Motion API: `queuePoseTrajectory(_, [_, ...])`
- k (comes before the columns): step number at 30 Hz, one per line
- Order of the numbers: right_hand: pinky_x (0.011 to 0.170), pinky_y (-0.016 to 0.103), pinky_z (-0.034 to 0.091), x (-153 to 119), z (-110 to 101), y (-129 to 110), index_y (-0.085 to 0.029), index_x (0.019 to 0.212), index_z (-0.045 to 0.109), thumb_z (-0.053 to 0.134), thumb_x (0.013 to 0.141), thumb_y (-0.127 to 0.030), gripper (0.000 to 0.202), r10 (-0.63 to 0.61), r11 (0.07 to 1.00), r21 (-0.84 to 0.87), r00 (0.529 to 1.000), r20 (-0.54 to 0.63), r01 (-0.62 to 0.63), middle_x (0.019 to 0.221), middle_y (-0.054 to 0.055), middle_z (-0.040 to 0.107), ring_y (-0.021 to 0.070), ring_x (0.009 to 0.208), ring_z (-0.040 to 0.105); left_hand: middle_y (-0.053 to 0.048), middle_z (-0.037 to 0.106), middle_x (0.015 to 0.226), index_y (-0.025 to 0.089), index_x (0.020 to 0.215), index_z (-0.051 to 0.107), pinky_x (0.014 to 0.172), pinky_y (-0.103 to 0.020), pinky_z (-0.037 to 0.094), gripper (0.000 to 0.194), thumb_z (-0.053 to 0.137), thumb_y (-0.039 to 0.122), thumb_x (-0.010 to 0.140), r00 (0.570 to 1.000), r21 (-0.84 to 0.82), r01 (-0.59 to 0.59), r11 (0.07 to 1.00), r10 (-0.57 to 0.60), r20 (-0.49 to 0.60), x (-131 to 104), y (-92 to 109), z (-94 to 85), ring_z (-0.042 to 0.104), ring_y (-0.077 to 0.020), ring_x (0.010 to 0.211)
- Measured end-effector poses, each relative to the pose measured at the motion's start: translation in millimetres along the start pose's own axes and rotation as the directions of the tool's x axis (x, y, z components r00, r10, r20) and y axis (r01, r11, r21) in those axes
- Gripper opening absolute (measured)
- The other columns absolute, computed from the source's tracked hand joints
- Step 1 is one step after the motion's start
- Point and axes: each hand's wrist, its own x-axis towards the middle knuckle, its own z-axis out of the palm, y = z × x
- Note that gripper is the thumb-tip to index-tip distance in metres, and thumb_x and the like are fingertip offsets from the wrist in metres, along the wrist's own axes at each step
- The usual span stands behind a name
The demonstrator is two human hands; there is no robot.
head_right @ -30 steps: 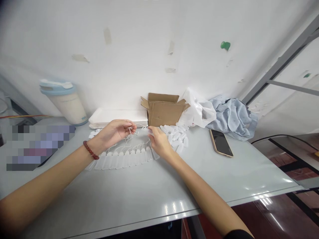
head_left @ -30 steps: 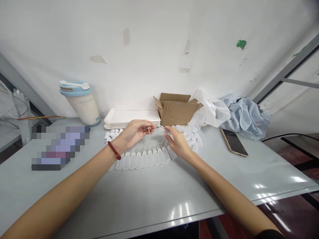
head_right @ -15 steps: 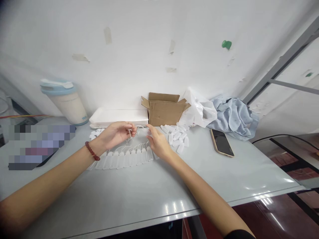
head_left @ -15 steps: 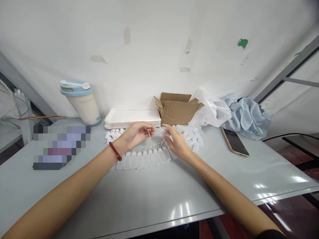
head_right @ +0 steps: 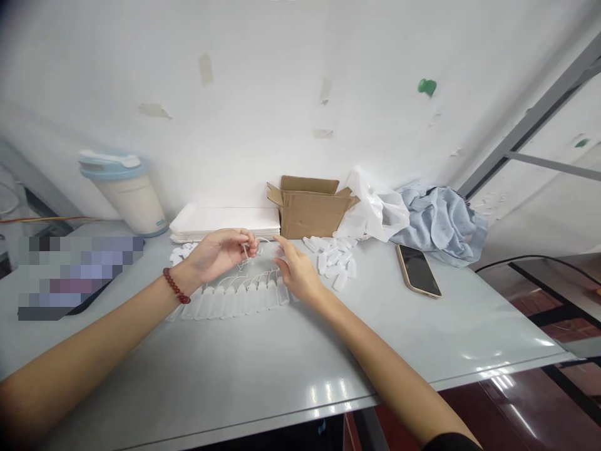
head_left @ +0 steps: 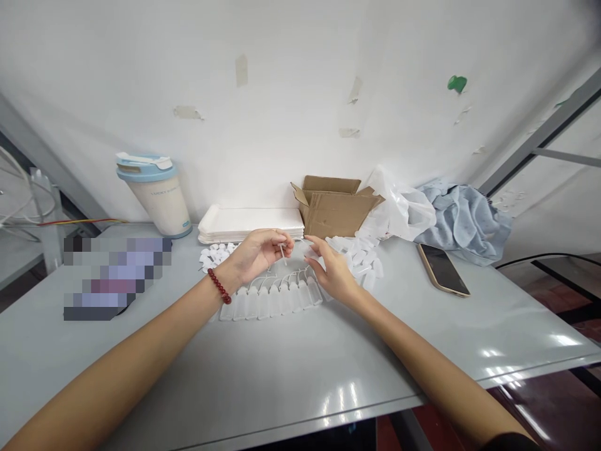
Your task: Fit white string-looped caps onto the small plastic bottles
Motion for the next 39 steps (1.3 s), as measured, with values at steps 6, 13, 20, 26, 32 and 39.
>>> queuePoseTrajectory(6, [0.08,0.039,0.052,-1.0,0.0,-0.5,-0.023,0.134,0.036,0.043,0.091,-0.021,0.044,0.011,1.0,0.014,1.0,0.008,-0.011,0.11,0.012,0.062,0.0223,0.096,0.062,-0.005,0.058,0.068,0.011,0.061,0.066,0.066,-0.029,0.039,0.013,0.058,0.012,0.071,1.0,0.024,-0.001,1.0,0.001,-0.011,0.2,0.0,-0.5,0.052,-0.0157,0.071])
queuePoseTrajectory(13, [0.079,0.039,0.052,-1.4,0.1,-0.9,-0.022,0.132,0.037,0.045,0.09,-0.019,0.043,0.021,1.0,0.019,1.0,0.014,-0.021,0.108,0.012,0.063,0.0223,0.096,0.062,-0.004,0.058,0.066,0.011,0.06,0.065,0.065,-0.029,0.039,0.013,0.057,0.011,0.07,1.0,0.028,-0.015,1.0,0.016,-0.026,-0.5,1.9,1.3,0.052,-0.0151,0.07])
queuePoseTrajectory(20, [0.079,0.037,0.052,-1.2,-0.1,-1.1,-0.021,0.13,0.038,0.046,0.09,-0.019,0.042,0.008,1.0,0.016,1.0,-0.01,-0.008,0.11,0.013,0.063,0.0224,0.097,0.063,-0.005,0.058,0.066,0.011,0.059,0.065,0.065,-0.028,0.039,0.014,0.057,0.011,0.071,0.999,0.029,-0.026,0.999,0.028,-0.04,-0.9,2.7,2.0,0.052,-0.015,0.07])
queuePoseTrajectory(26, [0.079,0.037,0.052,0.1,-2.6,-4.4,-0.023,0.132,0.036,0.044,0.09,-0.02,0.043,-0.014,1.0,0.007,1.0,-0.025,0.014,0.111,0.011,0.063,0.0215,0.094,0.063,-0.005,0.058,0.069,0.011,0.061,0.066,0.067,-0.029,0.04,0.014,0.058,0.012,0.072,0.999,0.066,-0.03,0.997,0.031,-0.02,-0.7,0.4,-0.1,0.052,-0.0152,0.071])
queuePoseTrajectory(32, [0.082,0.036,0.051,0.8,-5.7,-7.2,-0.026,0.131,0.039,0.041,0.092,-0.02,0.04,-0.048,0.999,0.003,0.998,-0.027,0.048,0.113,0.009,0.062,0.0203,0.096,0.061,-0.006,0.059,0.069,0.012,0.062,0.067,0.067,-0.03,0.04,0.012,0.06,0.015,0.071,0.999,0.17,-0.016,0.985,0.022,-0.032,-0.4,-2.6,-0.6,0.052,-0.0156,0.069])
queuePoseTrajectory(39, [0.08,0.035,0.051,1.1,-5.6,-5.1,-0.023,0.128,0.044,0.043,0.091,-0.02,0.036,-0.021,1.0,0.003,0.999,-0.028,0.021,0.11,0.01,0.063,0.0197,0.092,0.061,-0.006,0.061,0.07,0.012,0.063,0.067,0.066,-0.029,0.041,0.011,0.063,0.019,0.071,0.997,0.271,0.0,0.963,0.022,-0.079,-1.8,-1.5,0.6,0.053,-0.0143,0.066])
